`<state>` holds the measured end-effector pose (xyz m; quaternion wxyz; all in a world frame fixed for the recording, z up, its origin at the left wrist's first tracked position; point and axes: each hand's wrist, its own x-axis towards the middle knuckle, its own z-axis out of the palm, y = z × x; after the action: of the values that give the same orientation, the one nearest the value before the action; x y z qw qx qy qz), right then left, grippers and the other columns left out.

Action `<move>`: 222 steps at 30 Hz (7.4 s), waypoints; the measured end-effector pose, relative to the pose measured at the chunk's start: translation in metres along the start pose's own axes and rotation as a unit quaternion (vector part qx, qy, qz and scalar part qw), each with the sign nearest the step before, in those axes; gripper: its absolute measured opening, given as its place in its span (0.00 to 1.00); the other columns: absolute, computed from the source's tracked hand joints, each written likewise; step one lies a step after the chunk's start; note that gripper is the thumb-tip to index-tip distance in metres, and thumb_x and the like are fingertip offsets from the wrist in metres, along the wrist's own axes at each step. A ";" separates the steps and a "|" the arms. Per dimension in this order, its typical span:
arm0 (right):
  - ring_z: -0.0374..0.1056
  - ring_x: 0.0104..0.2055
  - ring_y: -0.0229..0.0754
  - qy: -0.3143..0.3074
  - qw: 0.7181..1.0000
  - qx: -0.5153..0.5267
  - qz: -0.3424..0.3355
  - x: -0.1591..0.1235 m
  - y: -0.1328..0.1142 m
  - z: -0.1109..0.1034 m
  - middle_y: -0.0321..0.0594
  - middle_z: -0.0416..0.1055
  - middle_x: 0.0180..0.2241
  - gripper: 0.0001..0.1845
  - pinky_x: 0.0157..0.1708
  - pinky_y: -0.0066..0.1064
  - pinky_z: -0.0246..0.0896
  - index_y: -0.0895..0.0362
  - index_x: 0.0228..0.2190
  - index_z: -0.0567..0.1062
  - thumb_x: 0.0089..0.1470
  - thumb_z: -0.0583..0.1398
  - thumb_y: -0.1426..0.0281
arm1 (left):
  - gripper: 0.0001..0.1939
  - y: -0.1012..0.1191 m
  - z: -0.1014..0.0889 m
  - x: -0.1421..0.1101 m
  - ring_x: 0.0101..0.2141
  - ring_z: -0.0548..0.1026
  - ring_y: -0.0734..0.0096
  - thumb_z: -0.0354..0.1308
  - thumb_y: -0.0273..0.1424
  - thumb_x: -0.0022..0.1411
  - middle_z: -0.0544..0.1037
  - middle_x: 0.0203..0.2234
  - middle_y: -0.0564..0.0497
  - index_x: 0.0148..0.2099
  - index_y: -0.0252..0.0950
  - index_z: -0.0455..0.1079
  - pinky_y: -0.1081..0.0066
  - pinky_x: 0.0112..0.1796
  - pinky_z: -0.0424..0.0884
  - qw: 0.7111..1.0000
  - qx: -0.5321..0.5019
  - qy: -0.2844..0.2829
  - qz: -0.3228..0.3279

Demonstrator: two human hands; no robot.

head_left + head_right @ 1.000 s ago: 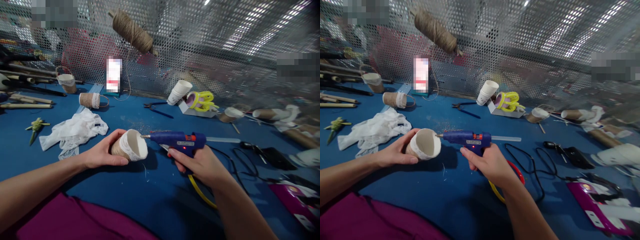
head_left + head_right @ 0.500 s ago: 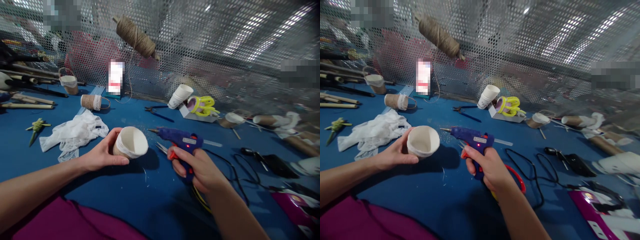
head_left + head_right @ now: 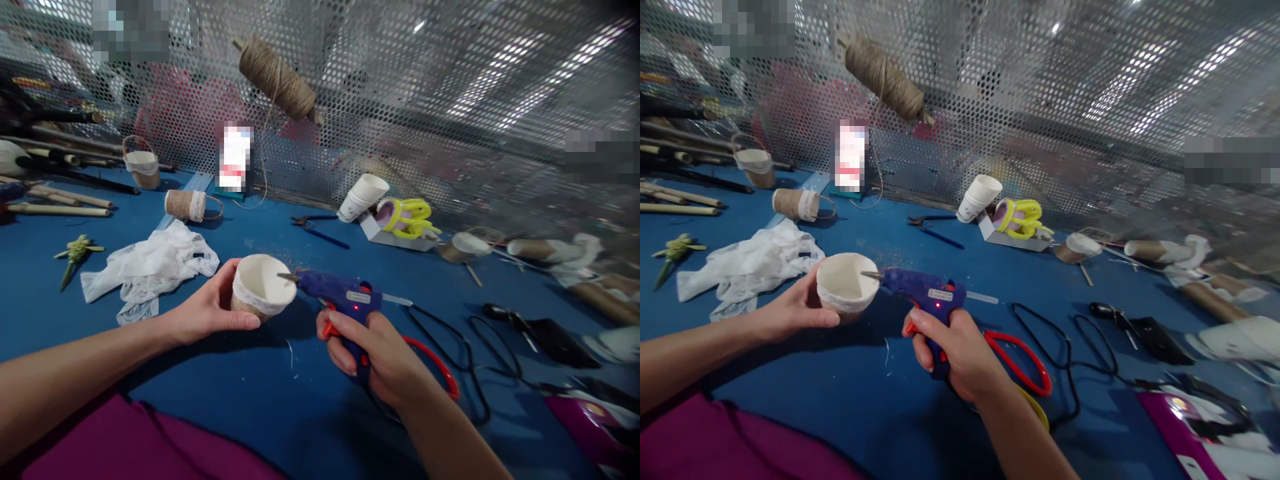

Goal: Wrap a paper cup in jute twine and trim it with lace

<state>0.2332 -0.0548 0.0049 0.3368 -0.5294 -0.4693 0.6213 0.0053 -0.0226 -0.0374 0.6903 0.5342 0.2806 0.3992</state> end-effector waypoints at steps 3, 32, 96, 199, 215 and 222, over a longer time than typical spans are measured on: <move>0.50 0.13 0.29 0.018 0.999 -0.027 -0.018 -0.001 -0.003 -0.002 0.30 0.58 0.08 0.15 0.16 0.25 0.41 0.60 0.21 0.71 0.47 0.59 0.60 | 0.33 0.002 0.000 0.000 0.45 0.67 0.61 0.66 0.30 0.44 0.68 0.45 0.46 0.51 0.38 0.54 0.62 0.44 0.63 1.000 0.008 -0.002 0.000; 0.51 0.13 0.29 0.068 0.997 -0.004 -0.044 -0.002 -0.001 0.001 0.29 0.58 0.08 0.16 0.16 0.25 0.42 0.60 0.22 0.71 0.47 0.60 0.59 | 0.39 -0.003 0.001 0.004 0.50 0.67 0.54 0.67 0.31 0.43 0.69 0.49 0.39 0.56 0.32 0.54 0.58 0.50 0.60 0.998 0.052 0.043 -0.015; 0.59 0.15 0.36 0.058 0.947 -0.310 -0.055 -0.007 -0.021 -0.024 0.35 0.63 0.09 0.19 0.19 0.31 0.56 0.54 0.11 0.69 0.43 0.60 0.56 | 0.29 0.007 -0.004 -0.005 0.31 0.70 0.70 0.63 0.39 0.46 0.73 0.32 0.47 0.49 0.30 0.67 0.75 0.32 0.66 0.981 -0.081 -0.155 -0.087; 0.57 0.13 0.35 0.072 0.954 -0.284 -0.072 -0.009 -0.013 -0.021 0.32 0.62 0.10 0.14 0.15 0.28 0.54 0.55 0.18 0.69 0.42 0.61 0.57 | 0.36 -0.003 -0.006 -0.005 0.11 0.62 0.81 0.45 0.59 0.51 0.72 0.15 0.49 0.32 0.28 0.71 0.81 0.11 0.56 0.925 -0.157 -0.226 -0.264; 0.58 0.14 0.35 0.029 0.942 -0.333 -0.020 -0.011 -0.016 -0.025 0.34 0.62 0.09 0.21 0.17 0.28 0.56 0.55 0.10 0.66 0.44 0.60 0.55 | 0.29 -0.003 -0.007 0.001 0.16 0.68 0.79 0.50 0.54 0.53 0.72 0.20 0.50 0.39 0.31 0.67 0.82 0.15 0.61 0.977 -0.118 -0.129 -0.124; 0.61 0.15 0.37 0.071 0.932 -0.339 -0.108 -0.009 -0.013 -0.029 0.36 0.64 0.09 0.23 0.20 0.30 0.59 0.53 0.10 0.66 0.47 0.57 0.54 | 0.33 -0.001 -0.010 0.001 0.35 0.70 0.66 0.64 0.42 0.46 0.71 0.39 0.43 0.52 0.34 0.60 0.69 0.33 0.69 0.997 0.052 -0.048 -0.032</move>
<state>0.2622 -0.0520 0.0203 0.2346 -0.6010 -0.6813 0.3458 -0.0016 -0.0168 -0.0408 0.6867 0.5786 0.2848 0.3354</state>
